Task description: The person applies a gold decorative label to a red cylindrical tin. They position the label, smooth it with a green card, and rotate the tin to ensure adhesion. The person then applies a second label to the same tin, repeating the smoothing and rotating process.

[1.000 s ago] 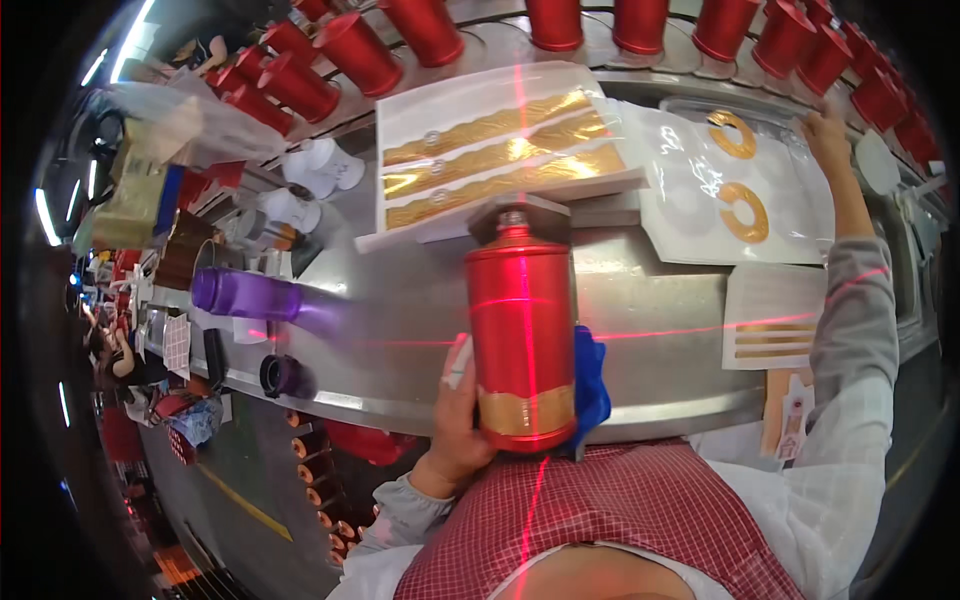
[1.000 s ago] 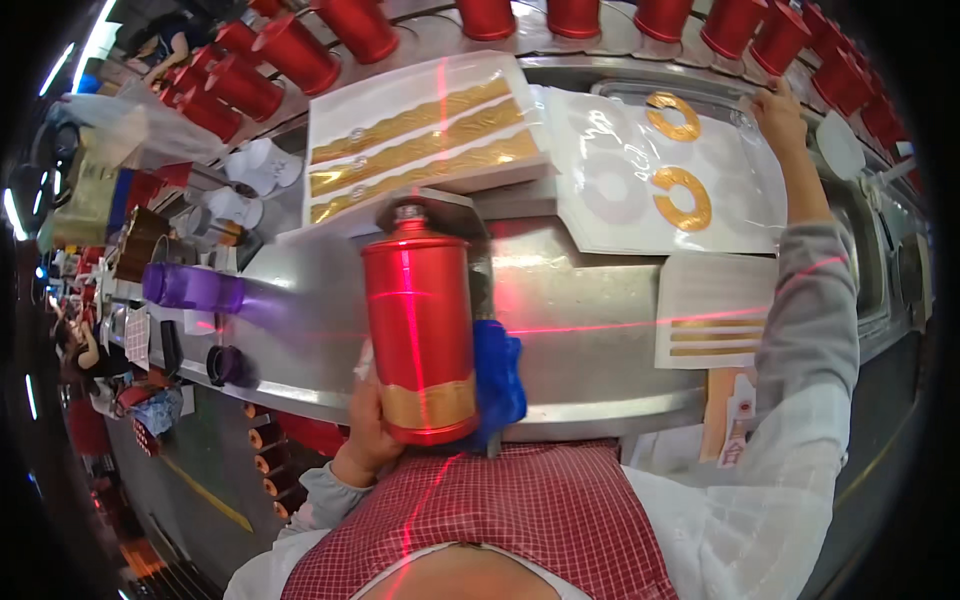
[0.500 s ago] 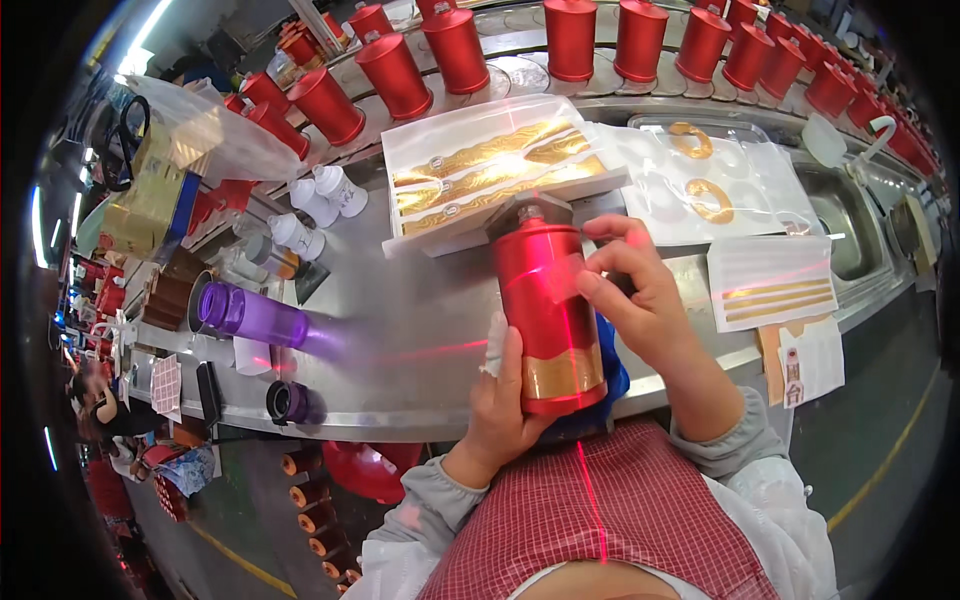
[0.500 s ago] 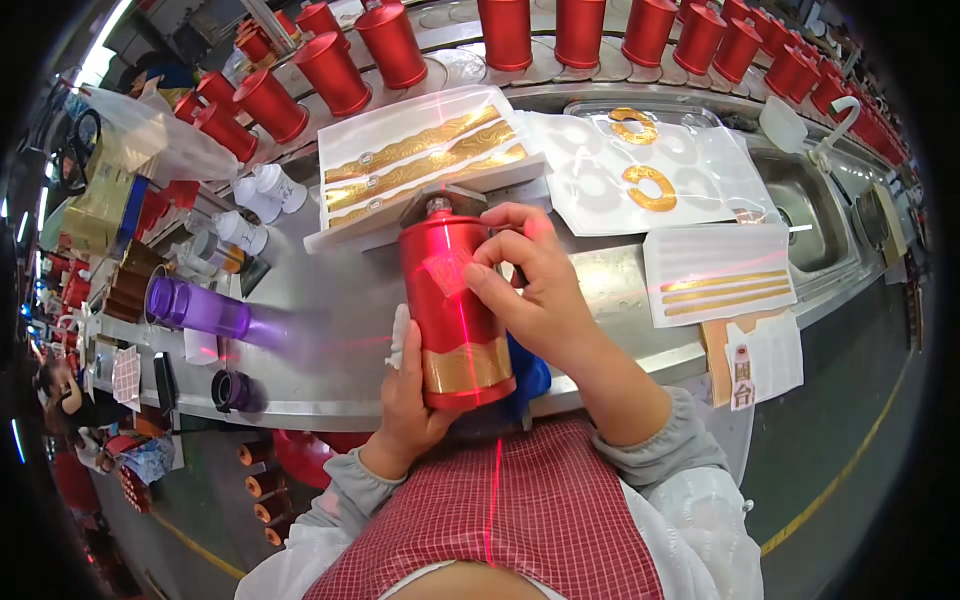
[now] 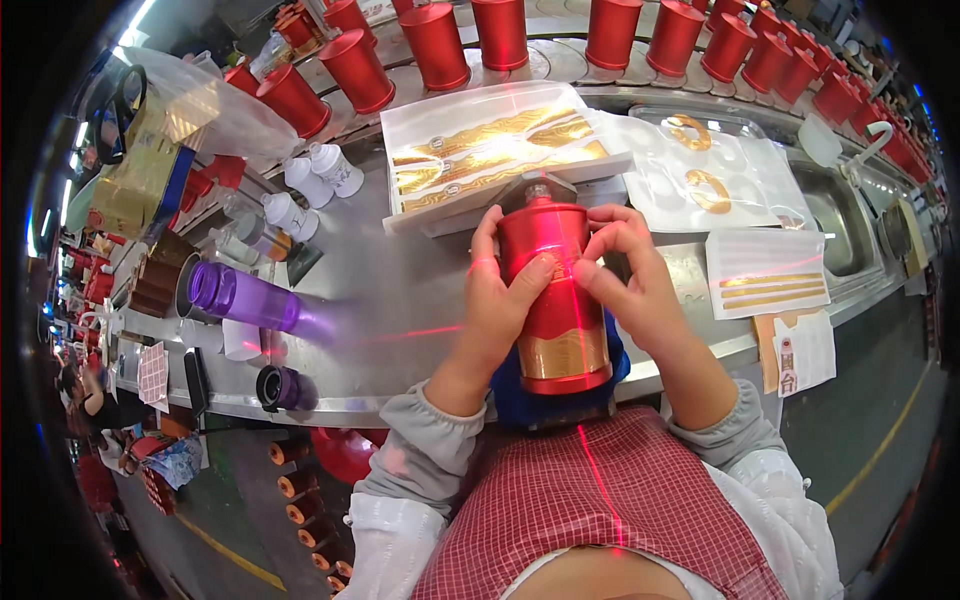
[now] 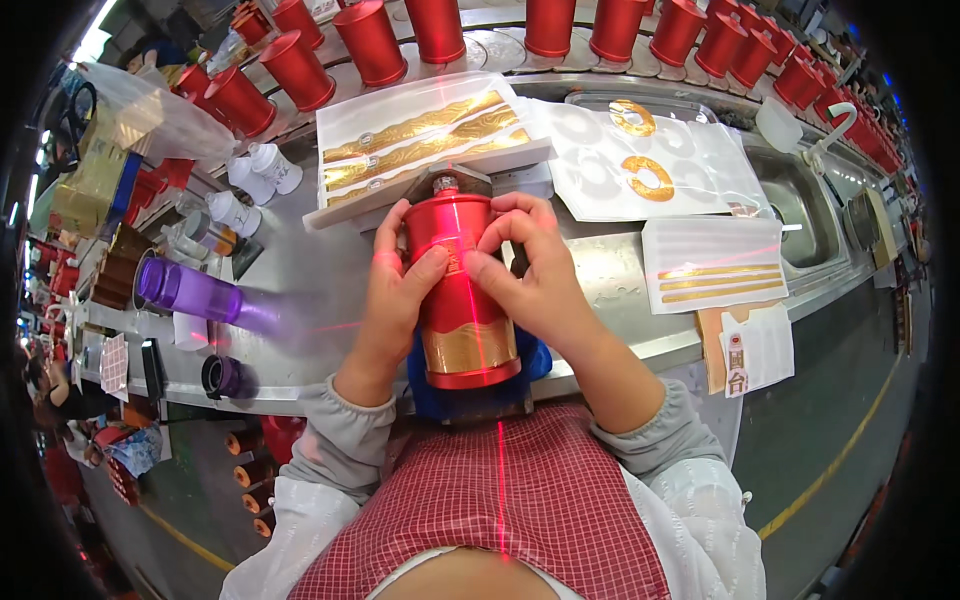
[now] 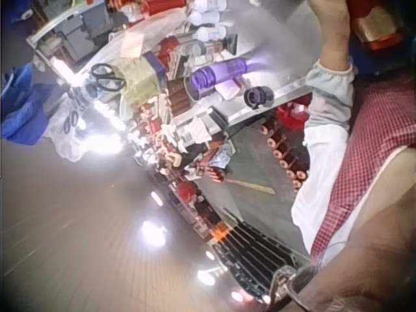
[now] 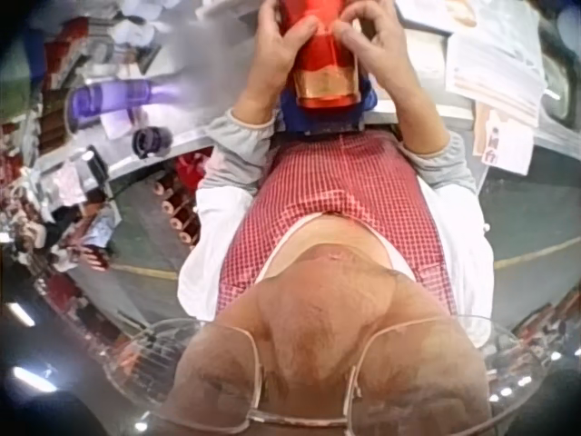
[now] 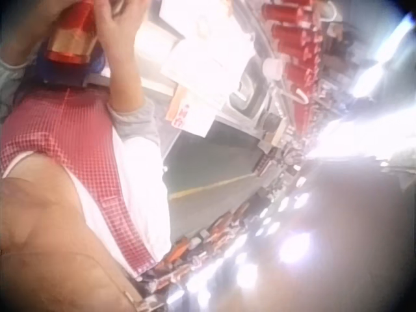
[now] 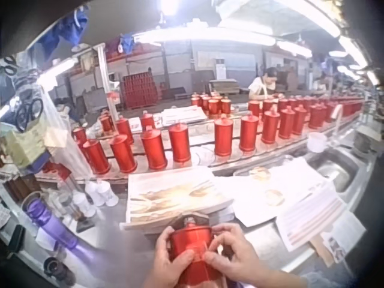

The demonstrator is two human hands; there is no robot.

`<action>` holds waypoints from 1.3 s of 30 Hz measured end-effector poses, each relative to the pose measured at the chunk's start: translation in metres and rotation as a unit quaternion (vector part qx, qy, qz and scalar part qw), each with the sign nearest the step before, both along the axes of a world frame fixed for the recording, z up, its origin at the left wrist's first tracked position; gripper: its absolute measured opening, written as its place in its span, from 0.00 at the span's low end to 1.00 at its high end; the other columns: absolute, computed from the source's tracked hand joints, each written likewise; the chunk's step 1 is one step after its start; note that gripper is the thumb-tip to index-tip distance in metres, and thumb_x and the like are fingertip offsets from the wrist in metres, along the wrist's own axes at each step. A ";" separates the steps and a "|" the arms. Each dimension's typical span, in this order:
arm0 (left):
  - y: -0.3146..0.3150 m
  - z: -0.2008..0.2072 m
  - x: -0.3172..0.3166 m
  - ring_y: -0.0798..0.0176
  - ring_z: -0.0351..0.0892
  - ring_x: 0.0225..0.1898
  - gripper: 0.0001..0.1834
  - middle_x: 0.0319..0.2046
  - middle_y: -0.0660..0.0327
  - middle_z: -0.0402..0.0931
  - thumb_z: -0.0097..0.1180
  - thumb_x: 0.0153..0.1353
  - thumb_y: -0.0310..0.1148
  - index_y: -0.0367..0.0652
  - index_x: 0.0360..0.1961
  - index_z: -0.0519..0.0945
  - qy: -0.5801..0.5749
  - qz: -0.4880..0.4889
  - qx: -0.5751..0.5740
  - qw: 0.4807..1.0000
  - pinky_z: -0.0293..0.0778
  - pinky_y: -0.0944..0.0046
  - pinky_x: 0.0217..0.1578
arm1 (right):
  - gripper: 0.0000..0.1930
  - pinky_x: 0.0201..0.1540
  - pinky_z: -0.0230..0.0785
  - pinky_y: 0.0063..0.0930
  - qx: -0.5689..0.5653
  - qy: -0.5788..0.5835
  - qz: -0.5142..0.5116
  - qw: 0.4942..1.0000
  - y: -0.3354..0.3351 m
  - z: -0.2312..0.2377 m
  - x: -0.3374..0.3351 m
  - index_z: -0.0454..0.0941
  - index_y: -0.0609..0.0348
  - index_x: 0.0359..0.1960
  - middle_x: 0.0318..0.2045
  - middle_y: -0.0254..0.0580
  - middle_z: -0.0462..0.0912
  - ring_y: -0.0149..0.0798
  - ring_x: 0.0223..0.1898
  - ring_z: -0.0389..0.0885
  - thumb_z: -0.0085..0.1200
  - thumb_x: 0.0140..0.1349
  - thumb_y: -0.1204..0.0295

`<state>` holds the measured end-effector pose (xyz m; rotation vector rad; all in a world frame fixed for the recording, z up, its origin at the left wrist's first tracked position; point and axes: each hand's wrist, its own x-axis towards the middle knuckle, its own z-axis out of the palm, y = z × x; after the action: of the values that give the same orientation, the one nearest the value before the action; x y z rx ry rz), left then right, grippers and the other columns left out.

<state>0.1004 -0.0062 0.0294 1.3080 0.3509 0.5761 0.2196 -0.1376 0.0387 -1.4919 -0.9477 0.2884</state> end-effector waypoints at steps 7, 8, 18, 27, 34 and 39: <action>0.001 0.005 -0.003 0.57 0.63 0.63 0.47 0.63 0.47 0.58 0.62 0.61 0.37 0.32 0.71 0.45 -0.023 -0.026 -0.067 0.997 0.63 0.61 0.63 | 0.14 0.55 0.63 0.32 -0.016 0.002 0.000 1.000 0.007 -0.001 0.008 0.74 0.56 0.33 0.51 0.50 0.67 0.43 0.56 0.66 0.66 0.56 0.64; 0.000 0.003 -0.003 0.57 0.63 0.63 0.47 0.63 0.47 0.58 0.62 0.62 0.37 0.32 0.71 0.45 -0.032 -0.028 -0.083 0.996 0.63 0.60 0.63 | 0.14 0.54 0.63 0.32 -0.011 0.006 0.000 1.000 0.007 -0.002 0.009 0.74 0.56 0.33 0.51 0.50 0.67 0.43 0.56 0.66 0.67 0.56 0.63; -0.009 0.006 -0.002 0.58 0.62 0.64 0.48 0.63 0.48 0.57 0.61 0.63 0.38 0.34 0.72 0.42 -0.027 -0.015 -0.077 0.997 0.63 0.59 0.63 | 0.16 0.56 0.63 0.33 -0.028 -0.002 0.018 0.999 0.009 -0.001 0.013 0.72 0.57 0.33 0.51 0.51 0.67 0.45 0.56 0.66 0.68 0.54 0.63; -0.009 0.006 -0.006 0.56 0.57 0.68 0.51 0.68 0.48 0.51 0.60 0.63 0.40 0.36 0.73 0.37 -0.063 -0.044 -0.102 0.992 0.57 0.57 0.66 | 0.18 0.57 0.62 0.36 -0.029 -0.001 0.029 0.999 0.004 -0.002 0.016 0.73 0.56 0.33 0.52 0.51 0.67 0.46 0.57 0.66 0.68 0.55 0.58; -0.012 0.001 -0.004 0.57 0.58 0.67 0.52 0.68 0.49 0.52 0.60 0.63 0.38 0.36 0.73 0.35 -0.055 -0.027 -0.093 0.994 0.59 0.57 0.66 | 0.18 0.59 0.61 0.36 -0.021 -0.004 0.029 0.999 0.005 -0.004 0.015 0.73 0.57 0.34 0.53 0.53 0.67 0.47 0.57 0.67 0.68 0.55 0.60; -0.013 0.007 -0.004 0.58 0.62 0.65 0.52 0.66 0.48 0.54 0.59 0.63 0.36 0.35 0.73 0.34 -0.042 -0.038 -0.098 0.994 0.62 0.58 0.64 | 0.17 0.52 0.70 0.33 0.015 -0.078 -0.037 0.996 0.000 0.010 0.027 0.74 0.61 0.47 0.51 0.53 0.76 0.43 0.52 0.78 0.64 0.59 0.69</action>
<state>0.0963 -0.0191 0.0364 1.1013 0.2802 0.5178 0.2468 -0.1373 0.0489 -1.5346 -1.0142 0.1036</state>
